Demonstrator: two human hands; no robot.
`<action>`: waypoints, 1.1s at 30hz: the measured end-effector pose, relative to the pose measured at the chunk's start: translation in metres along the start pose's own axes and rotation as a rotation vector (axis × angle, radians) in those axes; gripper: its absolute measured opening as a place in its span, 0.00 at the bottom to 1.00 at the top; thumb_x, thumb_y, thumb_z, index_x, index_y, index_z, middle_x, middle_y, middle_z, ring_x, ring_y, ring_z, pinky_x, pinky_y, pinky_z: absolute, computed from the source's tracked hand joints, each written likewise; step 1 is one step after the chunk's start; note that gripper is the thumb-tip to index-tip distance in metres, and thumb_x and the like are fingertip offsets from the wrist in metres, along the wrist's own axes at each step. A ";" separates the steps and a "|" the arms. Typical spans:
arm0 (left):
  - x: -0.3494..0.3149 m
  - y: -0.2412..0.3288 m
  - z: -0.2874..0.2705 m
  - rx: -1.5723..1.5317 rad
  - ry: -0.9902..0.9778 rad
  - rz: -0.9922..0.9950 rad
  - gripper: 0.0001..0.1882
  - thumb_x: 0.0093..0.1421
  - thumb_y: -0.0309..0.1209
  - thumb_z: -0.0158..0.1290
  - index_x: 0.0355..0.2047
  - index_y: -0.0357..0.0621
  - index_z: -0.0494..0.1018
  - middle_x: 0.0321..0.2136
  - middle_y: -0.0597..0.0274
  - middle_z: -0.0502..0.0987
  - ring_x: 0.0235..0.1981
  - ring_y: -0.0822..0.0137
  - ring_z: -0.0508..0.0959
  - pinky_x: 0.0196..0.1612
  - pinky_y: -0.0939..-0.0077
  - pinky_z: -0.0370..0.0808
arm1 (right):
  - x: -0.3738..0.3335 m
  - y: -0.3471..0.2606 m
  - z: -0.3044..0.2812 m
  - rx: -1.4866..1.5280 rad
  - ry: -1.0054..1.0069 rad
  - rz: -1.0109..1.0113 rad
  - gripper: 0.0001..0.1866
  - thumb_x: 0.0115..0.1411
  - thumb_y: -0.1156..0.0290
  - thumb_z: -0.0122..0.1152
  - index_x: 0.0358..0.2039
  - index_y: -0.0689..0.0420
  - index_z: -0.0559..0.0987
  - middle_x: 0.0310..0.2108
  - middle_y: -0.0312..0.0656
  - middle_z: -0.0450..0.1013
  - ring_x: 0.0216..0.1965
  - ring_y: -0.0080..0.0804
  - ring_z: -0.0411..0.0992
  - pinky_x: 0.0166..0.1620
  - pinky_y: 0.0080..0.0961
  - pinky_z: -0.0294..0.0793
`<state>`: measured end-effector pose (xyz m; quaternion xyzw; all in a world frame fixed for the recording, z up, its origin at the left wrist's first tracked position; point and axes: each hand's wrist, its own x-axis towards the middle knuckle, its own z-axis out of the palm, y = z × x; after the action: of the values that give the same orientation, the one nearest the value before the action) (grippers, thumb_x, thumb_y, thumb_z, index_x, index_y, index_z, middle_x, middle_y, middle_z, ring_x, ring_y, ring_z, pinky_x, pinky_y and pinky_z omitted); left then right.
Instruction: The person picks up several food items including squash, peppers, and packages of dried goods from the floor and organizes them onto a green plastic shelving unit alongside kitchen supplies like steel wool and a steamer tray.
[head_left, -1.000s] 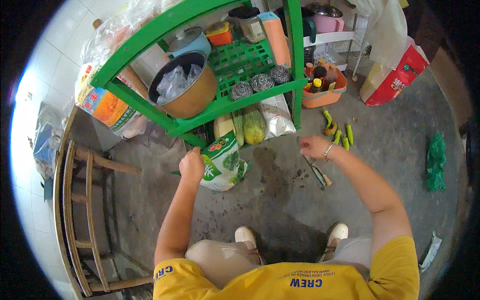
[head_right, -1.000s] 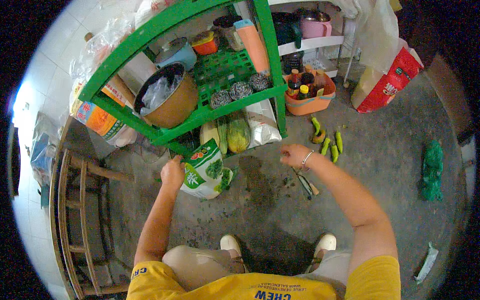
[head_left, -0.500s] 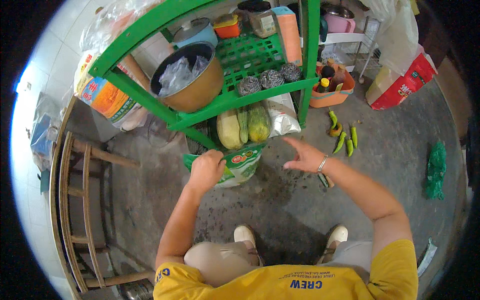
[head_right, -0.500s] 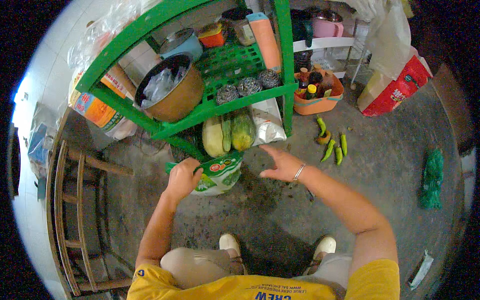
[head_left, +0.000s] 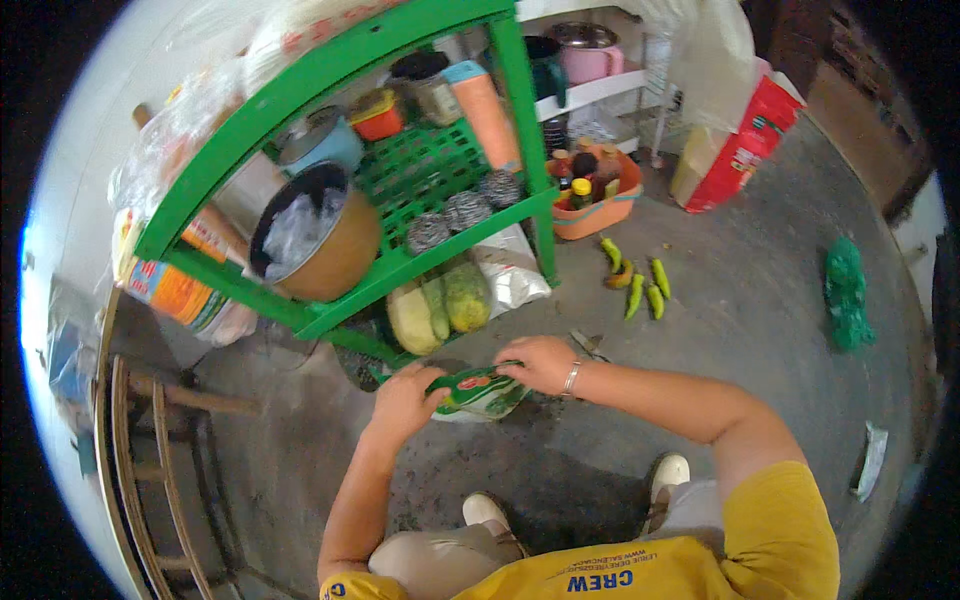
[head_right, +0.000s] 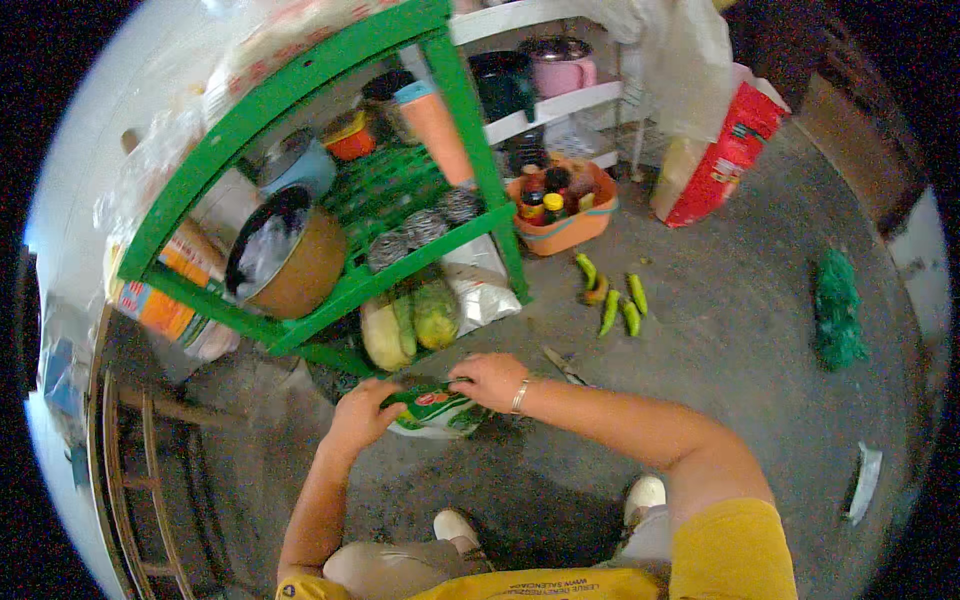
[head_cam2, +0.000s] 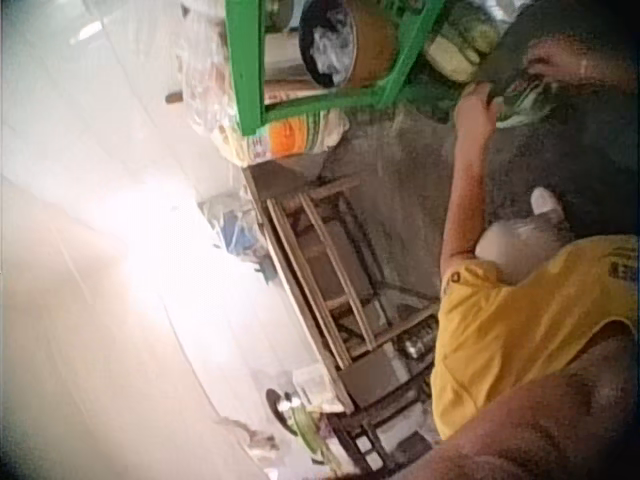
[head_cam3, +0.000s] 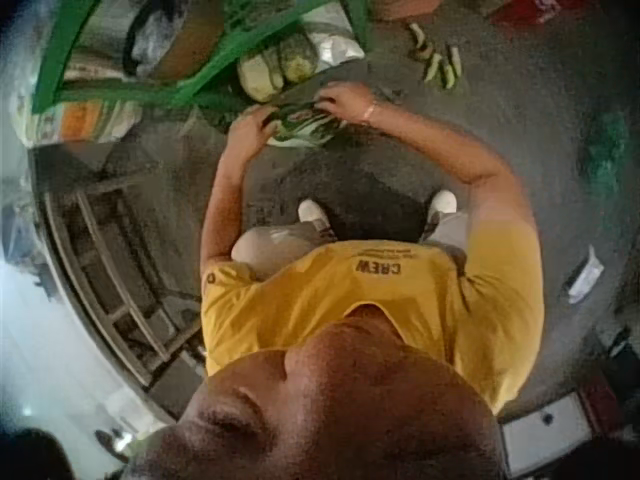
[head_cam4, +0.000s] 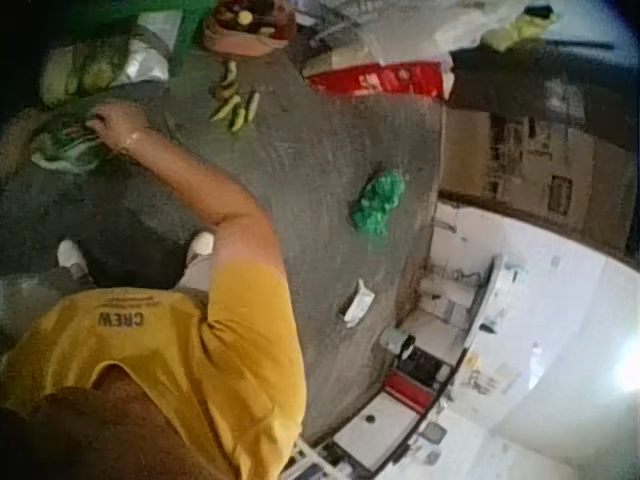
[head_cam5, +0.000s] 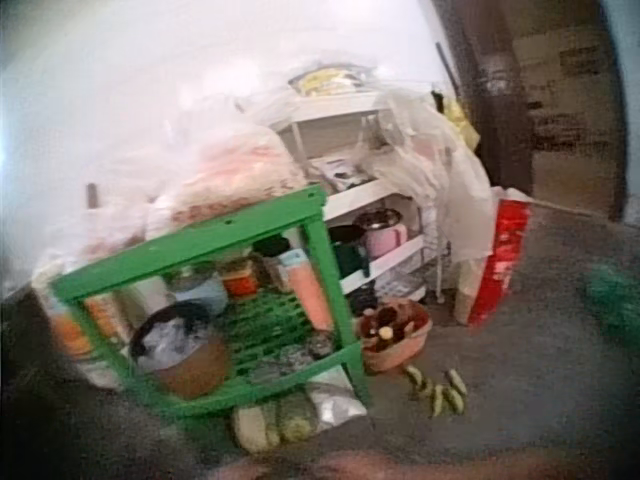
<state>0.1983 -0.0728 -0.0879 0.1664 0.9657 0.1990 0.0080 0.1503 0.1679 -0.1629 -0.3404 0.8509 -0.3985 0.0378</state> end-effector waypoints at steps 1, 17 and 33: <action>-0.001 0.000 0.002 0.047 0.002 0.002 0.08 0.50 0.32 0.54 0.25 0.41 0.70 0.24 0.53 0.71 0.30 0.50 0.72 0.31 0.59 0.69 | 0.002 -0.005 -0.001 -0.032 -0.007 0.037 0.12 0.55 0.58 0.54 0.33 0.51 0.76 0.30 0.42 0.73 0.33 0.45 0.71 0.33 0.39 0.71; 0.017 0.016 0.006 0.105 -0.008 0.097 0.10 0.48 0.30 0.56 0.21 0.38 0.68 0.21 0.50 0.68 0.27 0.48 0.70 0.28 0.58 0.66 | -0.015 0.011 -0.003 0.072 0.113 0.106 0.21 0.52 0.57 0.58 0.46 0.49 0.70 0.38 0.45 0.72 0.32 0.45 0.72 0.33 0.36 0.71; 0.059 0.087 0.008 -0.060 0.030 0.542 0.05 0.45 0.25 0.53 0.23 0.41 0.68 0.25 0.57 0.68 0.30 0.54 0.71 0.34 0.62 0.69 | -0.113 0.067 0.038 0.322 -0.077 0.254 0.48 0.46 0.45 0.62 0.60 0.55 0.53 0.45 0.49 0.70 0.47 0.42 0.69 0.49 0.32 0.67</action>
<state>0.1707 0.0250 -0.0584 0.4154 0.8797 0.2248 -0.0551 0.2127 0.2423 -0.2592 -0.2352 0.8100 -0.5081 0.1743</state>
